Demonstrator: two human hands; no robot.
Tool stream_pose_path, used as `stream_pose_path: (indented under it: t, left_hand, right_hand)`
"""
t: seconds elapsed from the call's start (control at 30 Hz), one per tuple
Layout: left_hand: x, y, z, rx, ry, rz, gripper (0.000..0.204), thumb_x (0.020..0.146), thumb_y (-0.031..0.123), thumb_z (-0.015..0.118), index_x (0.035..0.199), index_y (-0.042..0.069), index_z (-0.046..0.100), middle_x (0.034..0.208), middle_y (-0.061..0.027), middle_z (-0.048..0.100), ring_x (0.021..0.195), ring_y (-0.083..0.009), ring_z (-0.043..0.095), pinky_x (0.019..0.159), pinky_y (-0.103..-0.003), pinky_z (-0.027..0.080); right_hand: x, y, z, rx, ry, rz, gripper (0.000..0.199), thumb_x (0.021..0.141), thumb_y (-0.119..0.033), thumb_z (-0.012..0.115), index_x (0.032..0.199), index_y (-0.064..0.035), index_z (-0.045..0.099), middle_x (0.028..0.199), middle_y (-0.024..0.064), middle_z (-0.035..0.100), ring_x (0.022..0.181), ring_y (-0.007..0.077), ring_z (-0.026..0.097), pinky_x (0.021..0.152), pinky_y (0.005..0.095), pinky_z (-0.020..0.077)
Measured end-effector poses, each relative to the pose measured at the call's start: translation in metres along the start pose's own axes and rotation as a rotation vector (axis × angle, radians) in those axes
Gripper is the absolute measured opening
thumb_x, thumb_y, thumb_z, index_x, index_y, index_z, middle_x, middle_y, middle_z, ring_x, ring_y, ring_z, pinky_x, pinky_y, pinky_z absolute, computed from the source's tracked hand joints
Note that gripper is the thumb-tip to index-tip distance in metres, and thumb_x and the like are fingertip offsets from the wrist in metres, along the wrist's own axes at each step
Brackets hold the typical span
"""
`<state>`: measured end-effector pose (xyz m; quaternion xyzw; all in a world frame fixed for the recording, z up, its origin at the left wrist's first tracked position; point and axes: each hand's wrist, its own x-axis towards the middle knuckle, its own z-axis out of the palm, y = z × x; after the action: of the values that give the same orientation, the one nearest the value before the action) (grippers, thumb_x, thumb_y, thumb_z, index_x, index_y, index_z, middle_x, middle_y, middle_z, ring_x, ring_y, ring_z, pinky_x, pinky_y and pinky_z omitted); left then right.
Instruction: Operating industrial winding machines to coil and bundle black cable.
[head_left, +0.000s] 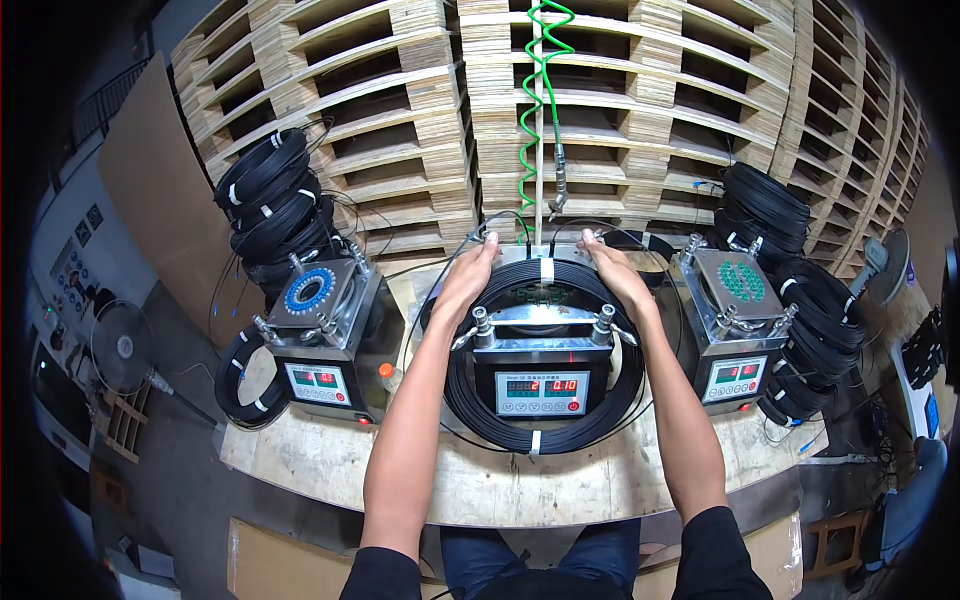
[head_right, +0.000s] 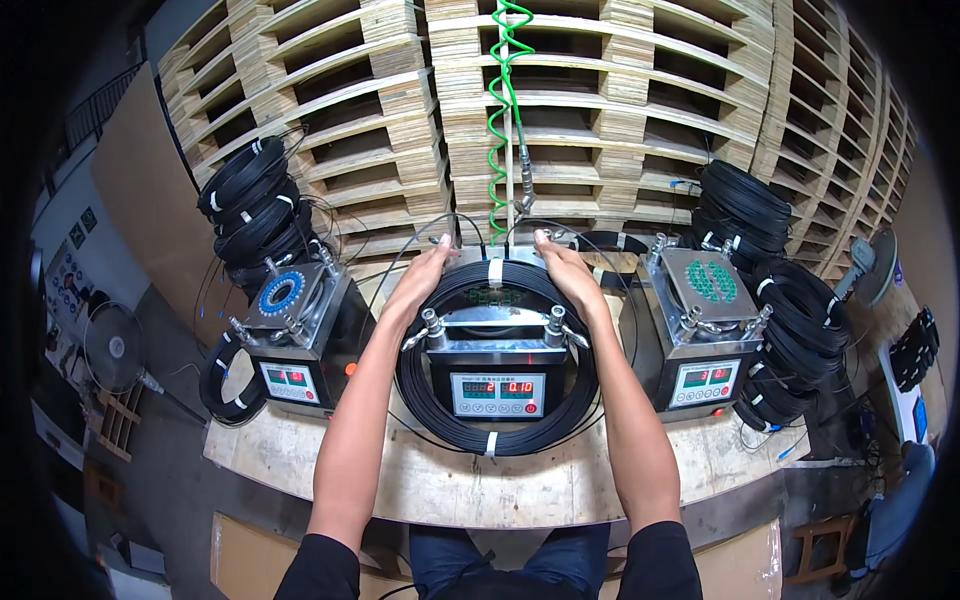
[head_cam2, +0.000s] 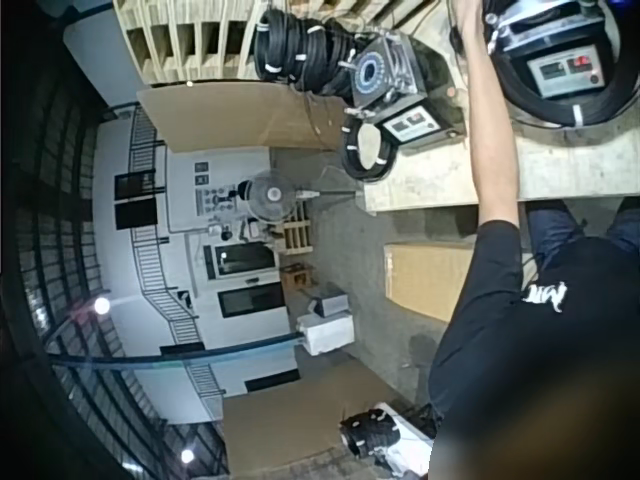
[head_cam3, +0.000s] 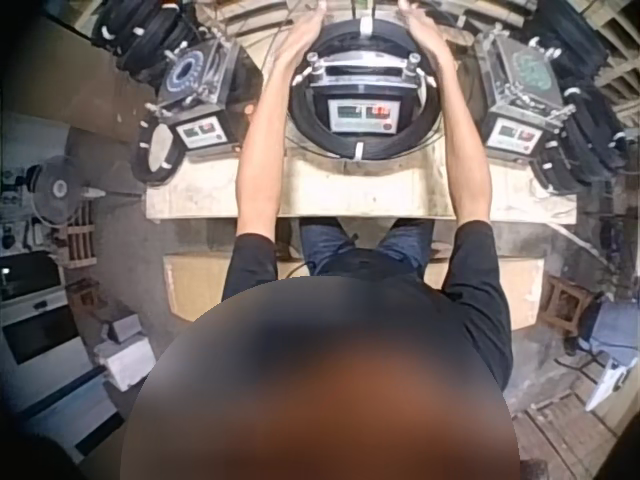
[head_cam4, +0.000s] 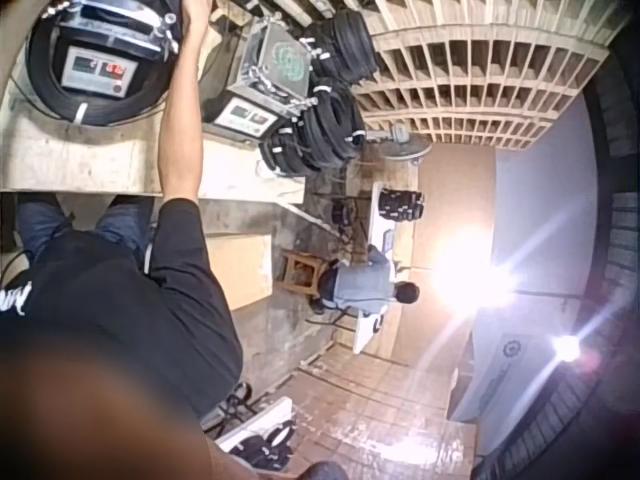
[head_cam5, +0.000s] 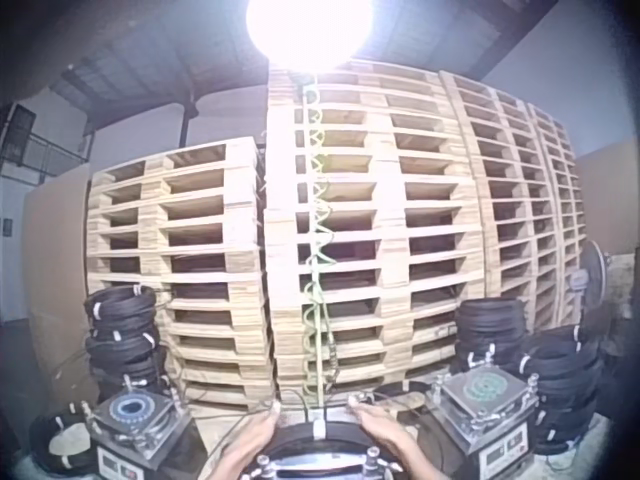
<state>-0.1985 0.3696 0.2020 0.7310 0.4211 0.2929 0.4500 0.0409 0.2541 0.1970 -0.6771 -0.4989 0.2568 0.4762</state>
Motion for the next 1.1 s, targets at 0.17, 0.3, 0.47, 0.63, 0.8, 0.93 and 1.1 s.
stream_pose_path:
  t: [0.17, 0.3, 0.47, 0.63, 0.8, 0.93, 1.1]
  left_hand:
    - [0.007, -0.009, 0.0, -0.062, 0.002, 0.017, 0.068, 0.102, 0.058, 0.045, 0.132, -0.001, 0.062, 0.137, -0.0184, 0.059, 0.129, -0.0256, 0.051, 0.11, -0.036, 0.035]
    - [0.006, -0.011, -0.005, -0.104, -0.043, 0.049, 0.064, 0.102, 0.052, 0.051, 0.136, -0.002, 0.058, 0.132, -0.0141, 0.062, 0.116, -0.0198, 0.054, 0.104, -0.032, 0.038]
    - [0.001, -0.003, -0.002, -0.069, -0.051, 0.085, 0.068, 0.101, 0.054, 0.052, 0.132, -0.006, 0.06, 0.13, -0.0219, 0.063, 0.126, -0.0268, 0.056, 0.109, -0.034, 0.038]
    - [0.002, -0.005, 0.001, -0.057, -0.021, 0.062, 0.07, 0.1, 0.057, 0.05, 0.128, -0.006, 0.063, 0.127, -0.0211, 0.065, 0.12, -0.0262, 0.059, 0.106, -0.034, 0.04]
    - [-0.003, -0.005, -0.001, -0.047, 0.065, 0.026, 0.068, 0.099, 0.057, 0.053, 0.125, -0.004, 0.064, 0.118, -0.0181, 0.067, 0.111, -0.0239, 0.06, 0.1, -0.035, 0.043]
    - [-0.001, -0.012, -0.001, -0.144, 0.088, 0.017, 0.067, 0.098, 0.056, 0.057, 0.13, -0.003, 0.062, 0.12, -0.0178, 0.066, 0.113, -0.0238, 0.059, 0.102, -0.034, 0.042]
    - [0.001, -0.008, -0.005, -0.174, -0.026, 0.015, 0.07, 0.096, 0.055, 0.06, 0.133, -0.005, 0.059, 0.127, -0.0192, 0.064, 0.12, -0.0246, 0.057, 0.106, -0.034, 0.04]
  right_hand:
    - [-0.003, -0.005, -0.001, 0.196, -0.02, 0.078, 0.081, 0.099, -0.071, 0.035, 0.138, -0.0041, 0.06, 0.142, 0.017, 0.057, 0.126, 0.0305, 0.054, 0.11, 0.0348, 0.0357]
    - [0.001, 0.0, 0.0, 0.171, 0.007, 0.054, 0.079, 0.101, -0.069, 0.034, 0.137, -0.0034, 0.06, 0.142, 0.0168, 0.057, 0.123, 0.0317, 0.055, 0.11, 0.0347, 0.0364]
    - [0.014, 0.019, 0.004, -0.019, 0.104, -0.034, 0.076, 0.103, -0.064, 0.035, 0.134, 0.0001, 0.061, 0.135, 0.0181, 0.062, 0.126, 0.0283, 0.055, 0.11, 0.033, 0.0361]
    - [0.022, 0.031, 0.001, -0.124, 0.087, -0.14, 0.073, 0.102, -0.062, 0.036, 0.129, 0.0011, 0.061, 0.124, 0.0248, 0.065, 0.122, 0.0348, 0.059, 0.105, 0.0354, 0.0415]
    - [0.017, 0.024, -0.001, 0.009, -0.007, -0.123, 0.066, 0.102, -0.055, 0.049, 0.131, 0.0034, 0.061, 0.124, 0.0187, 0.067, 0.117, 0.0246, 0.06, 0.102, 0.0333, 0.0432]
    - [0.01, 0.02, 0.003, 0.129, 0.041, -0.057, 0.067, 0.098, -0.056, 0.057, 0.131, 0.0019, 0.062, 0.127, 0.0196, 0.065, 0.114, 0.0252, 0.061, 0.094, 0.0354, 0.0476]
    - [0.011, 0.021, 0.002, 0.169, 0.11, -0.009, 0.069, 0.097, -0.057, 0.057, 0.132, 0.0016, 0.061, 0.117, 0.019, 0.069, 0.106, 0.025, 0.064, 0.091, 0.0348, 0.0481]
